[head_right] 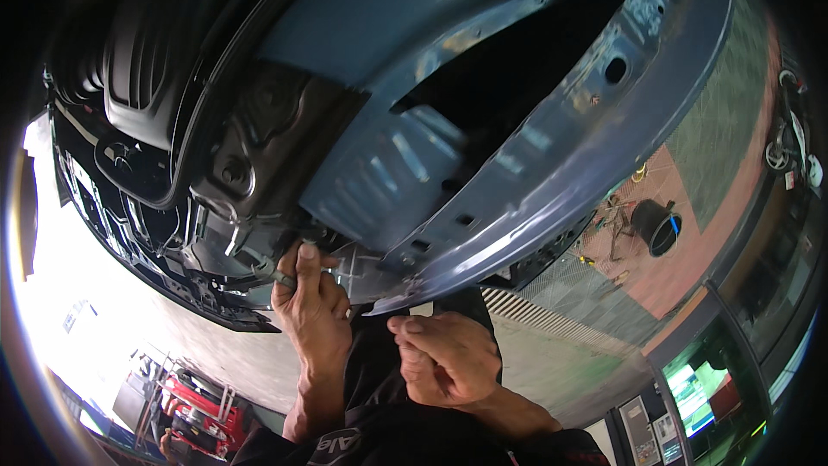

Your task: The person removes bolts from the front bumper of a car using a wrench, detaches the bumper cover, and then reattaches it by tightening the bolts back into place.

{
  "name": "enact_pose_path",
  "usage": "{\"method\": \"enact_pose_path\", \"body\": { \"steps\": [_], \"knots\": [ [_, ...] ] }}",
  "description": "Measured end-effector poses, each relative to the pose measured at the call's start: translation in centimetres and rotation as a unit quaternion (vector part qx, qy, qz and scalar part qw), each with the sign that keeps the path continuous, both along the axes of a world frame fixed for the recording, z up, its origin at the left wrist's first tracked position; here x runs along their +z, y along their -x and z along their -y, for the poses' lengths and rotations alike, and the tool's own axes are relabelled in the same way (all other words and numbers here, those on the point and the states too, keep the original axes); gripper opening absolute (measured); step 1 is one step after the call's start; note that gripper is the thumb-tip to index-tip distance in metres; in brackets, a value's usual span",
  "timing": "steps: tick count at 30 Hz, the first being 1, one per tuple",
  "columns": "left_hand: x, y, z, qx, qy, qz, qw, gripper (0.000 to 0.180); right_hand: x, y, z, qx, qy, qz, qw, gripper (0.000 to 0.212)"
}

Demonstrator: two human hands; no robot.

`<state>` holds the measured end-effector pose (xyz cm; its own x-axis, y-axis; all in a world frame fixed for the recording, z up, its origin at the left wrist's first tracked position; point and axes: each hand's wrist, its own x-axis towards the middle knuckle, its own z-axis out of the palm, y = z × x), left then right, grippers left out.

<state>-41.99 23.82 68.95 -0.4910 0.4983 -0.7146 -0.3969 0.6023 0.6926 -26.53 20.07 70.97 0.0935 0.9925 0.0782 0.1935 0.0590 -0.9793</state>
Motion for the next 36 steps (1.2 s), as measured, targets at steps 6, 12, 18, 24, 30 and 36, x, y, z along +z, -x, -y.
{"method": "enact_pose_path", "body": {
  "steps": [6,12,18,24,30,36],
  "knots": [
    [0.4,-1.5,-0.6,0.038,0.001,-0.012,0.999,0.015,0.6,-5.9,-4.1,0.107,-0.075,0.09,0.987,0.029],
    [0.6,-2.1,-0.9,0.075,0.023,-0.018,0.997,0.013,0.2,-7.8,-7.2,0.188,-0.108,0.105,0.971,0.029],
    [0.8,-0.7,-0.6,0.098,0.053,0.021,0.994,0.012,-0.5,-9.4,-8.1,0.257,-0.137,0.13,0.948,0.023],
    [0.7,-1.6,-0.7,0.074,0.038,-0.02,0.996,0.016,-0.5,-9.3,-7.3,0.253,-0.112,0.082,0.957,0.023],
    [0.4,-2.7,-0.2,0.08,0.007,-0.047,0.996,0.012,-0.7,-10.0,-8.7,0.291,-0.119,0.053,0.948,0.023],
    [0.2,-3.1,-1.3,0.053,0.028,-0.068,0.996,0.018,-1.0,-10.1,-9.4,0.314,-0.133,0.05,0.939,0.02]
  ]
}}
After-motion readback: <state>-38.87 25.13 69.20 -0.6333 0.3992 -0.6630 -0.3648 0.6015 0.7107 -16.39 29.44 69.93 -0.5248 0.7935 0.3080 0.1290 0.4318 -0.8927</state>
